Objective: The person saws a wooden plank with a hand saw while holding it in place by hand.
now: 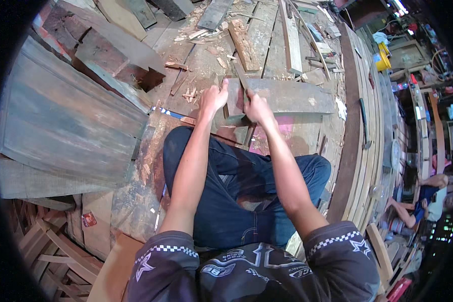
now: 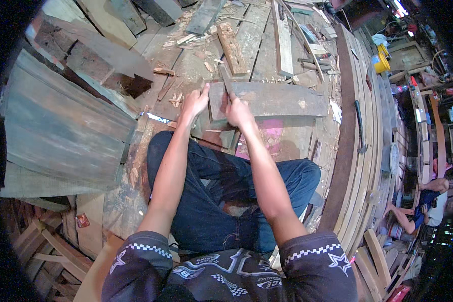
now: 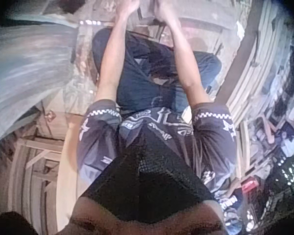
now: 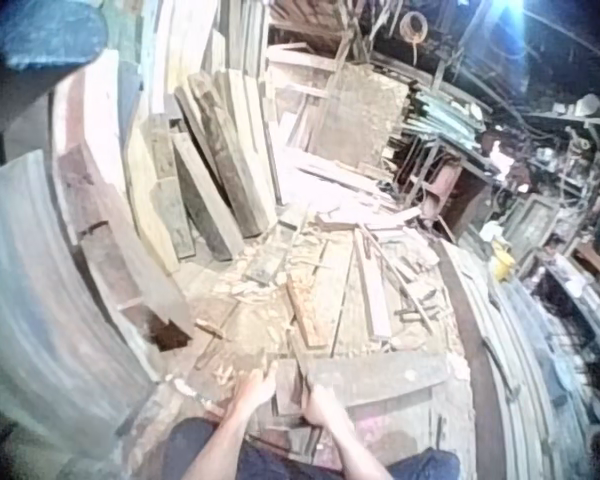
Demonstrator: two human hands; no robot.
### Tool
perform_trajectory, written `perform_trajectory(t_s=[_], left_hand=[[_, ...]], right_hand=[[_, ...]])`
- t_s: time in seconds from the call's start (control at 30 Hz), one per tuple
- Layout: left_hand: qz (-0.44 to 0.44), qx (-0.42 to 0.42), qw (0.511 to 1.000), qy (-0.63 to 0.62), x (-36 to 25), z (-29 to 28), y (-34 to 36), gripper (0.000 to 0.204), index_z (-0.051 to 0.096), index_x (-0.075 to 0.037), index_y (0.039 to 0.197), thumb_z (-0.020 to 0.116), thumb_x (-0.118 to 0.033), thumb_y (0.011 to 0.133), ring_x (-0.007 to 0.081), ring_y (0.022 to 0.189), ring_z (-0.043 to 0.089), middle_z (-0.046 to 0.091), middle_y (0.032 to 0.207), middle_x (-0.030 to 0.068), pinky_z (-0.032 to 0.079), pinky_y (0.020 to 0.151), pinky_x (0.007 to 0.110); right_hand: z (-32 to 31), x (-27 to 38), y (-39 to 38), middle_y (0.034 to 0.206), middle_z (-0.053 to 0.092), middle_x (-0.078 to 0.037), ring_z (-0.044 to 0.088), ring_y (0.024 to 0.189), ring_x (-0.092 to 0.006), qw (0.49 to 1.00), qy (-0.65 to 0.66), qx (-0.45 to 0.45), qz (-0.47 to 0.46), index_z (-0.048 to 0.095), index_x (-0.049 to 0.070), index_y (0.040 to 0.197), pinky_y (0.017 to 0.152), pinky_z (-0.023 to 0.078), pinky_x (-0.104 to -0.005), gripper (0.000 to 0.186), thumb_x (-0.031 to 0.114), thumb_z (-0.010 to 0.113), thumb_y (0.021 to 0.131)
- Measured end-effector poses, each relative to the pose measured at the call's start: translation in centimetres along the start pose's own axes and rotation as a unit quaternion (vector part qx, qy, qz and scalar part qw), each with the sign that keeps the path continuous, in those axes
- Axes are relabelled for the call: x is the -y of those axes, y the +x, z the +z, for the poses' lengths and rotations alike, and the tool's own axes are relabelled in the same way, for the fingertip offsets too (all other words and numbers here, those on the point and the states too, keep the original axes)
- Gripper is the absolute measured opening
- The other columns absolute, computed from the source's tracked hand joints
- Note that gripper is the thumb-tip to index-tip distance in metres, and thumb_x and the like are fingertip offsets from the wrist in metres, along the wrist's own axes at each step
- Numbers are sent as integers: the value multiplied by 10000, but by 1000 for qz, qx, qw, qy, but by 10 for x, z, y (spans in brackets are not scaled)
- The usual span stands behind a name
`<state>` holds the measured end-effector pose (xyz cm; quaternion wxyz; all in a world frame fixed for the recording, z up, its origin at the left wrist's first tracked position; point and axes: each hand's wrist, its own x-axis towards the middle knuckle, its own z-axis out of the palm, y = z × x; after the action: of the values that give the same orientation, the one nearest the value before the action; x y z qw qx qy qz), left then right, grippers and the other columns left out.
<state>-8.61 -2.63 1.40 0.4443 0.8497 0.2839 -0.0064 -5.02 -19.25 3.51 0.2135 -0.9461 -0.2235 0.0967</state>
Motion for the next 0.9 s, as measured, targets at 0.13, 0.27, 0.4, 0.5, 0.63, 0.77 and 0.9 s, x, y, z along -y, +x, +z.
perform_trajectory(t_s=[0.13, 0.27, 0.4, 0.5, 0.63, 0.77, 0.9], left_hand=[[-18, 18, 1000, 11, 6, -9, 1, 728, 685, 27, 1034, 335, -606, 944, 479, 1081, 581, 618, 1048, 348, 448, 943, 515], [-9, 18, 1000, 3, 5, -8, 4, 735, 677, 32, 1042, 327, -607, 947, 479, 1080, 581, 614, 1054, 353, 448, 939, 518], [-7, 11, 1000, -7, 3, -6, 1, 756, 684, 47, 1006, 329, -617, 938, 475, 1060, 594, 622, 1035, 351, 459, 929, 519], [-9, 7, 1000, 2, 3, -3, 5, 771, 677, 61, 1022, 335, -624, 928, 475, 1063, 592, 618, 1046, 353, 454, 940, 511], [-20, -9, 1000, 15, 17, -6, 7, 716, 684, 45, 1021, 371, -593, 931, 467, 1062, 598, 624, 1041, 345, 460, 933, 504], [16, 15, 1000, 21, 1, -4, 0, 617, 689, 25, 996, 470, -547, 915, 435, 1000, 635, 663, 1003, 288, 490, 882, 475], [63, 107, 991, -58, 10, 7, 6, 620, 681, 42, 1018, 616, -551, 851, 287, 884, 665, 701, 952, 191, 513, 793, 382]], right_hand=[[9, 19, -70, 853, 628, -350, 628, 826, -517, 999, 41, -1, 14, 421, 9, 1369, 789, 506, -581, 538, 104, 525, 849], [18, 25, -67, 806, 612, -372, 632, 801, -511, 999, 30, 12, 35, 379, 13, 1408, 758, 500, -599, 587, 96, 513, 842], [14, 23, -7, 945, 622, -350, 619, 926, -490, 999, 43, 3, 23, 442, 14, 1341, 828, 490, -565, 503, 105, 487, 849], [10, 9, 8, 1058, 608, -336, 574, 1053, -486, 999, 46, 9, 3, 479, 13, 1296, 892, 475, -518, 454, 112, 472, 853], [1, 2, -25, 892, 665, -193, 599, 543, -252, 925, 343, 129, 102, 431, 88, 1399, 449, 472, -331, 490, 166, 501, 920], [-1, -45, -81, 777, 576, -127, 420, 410, -113, 652, 724, 159, 160, 343, 178, 1465, 315, 302, -243, 509, 202, 478, 976], [3, -58, -115, 712, 478, -80, 385, 376, -82, 423, 869, 205, 156, 365, 188, 1440, 294, 273, -227, 461, 235, 461, 992]])
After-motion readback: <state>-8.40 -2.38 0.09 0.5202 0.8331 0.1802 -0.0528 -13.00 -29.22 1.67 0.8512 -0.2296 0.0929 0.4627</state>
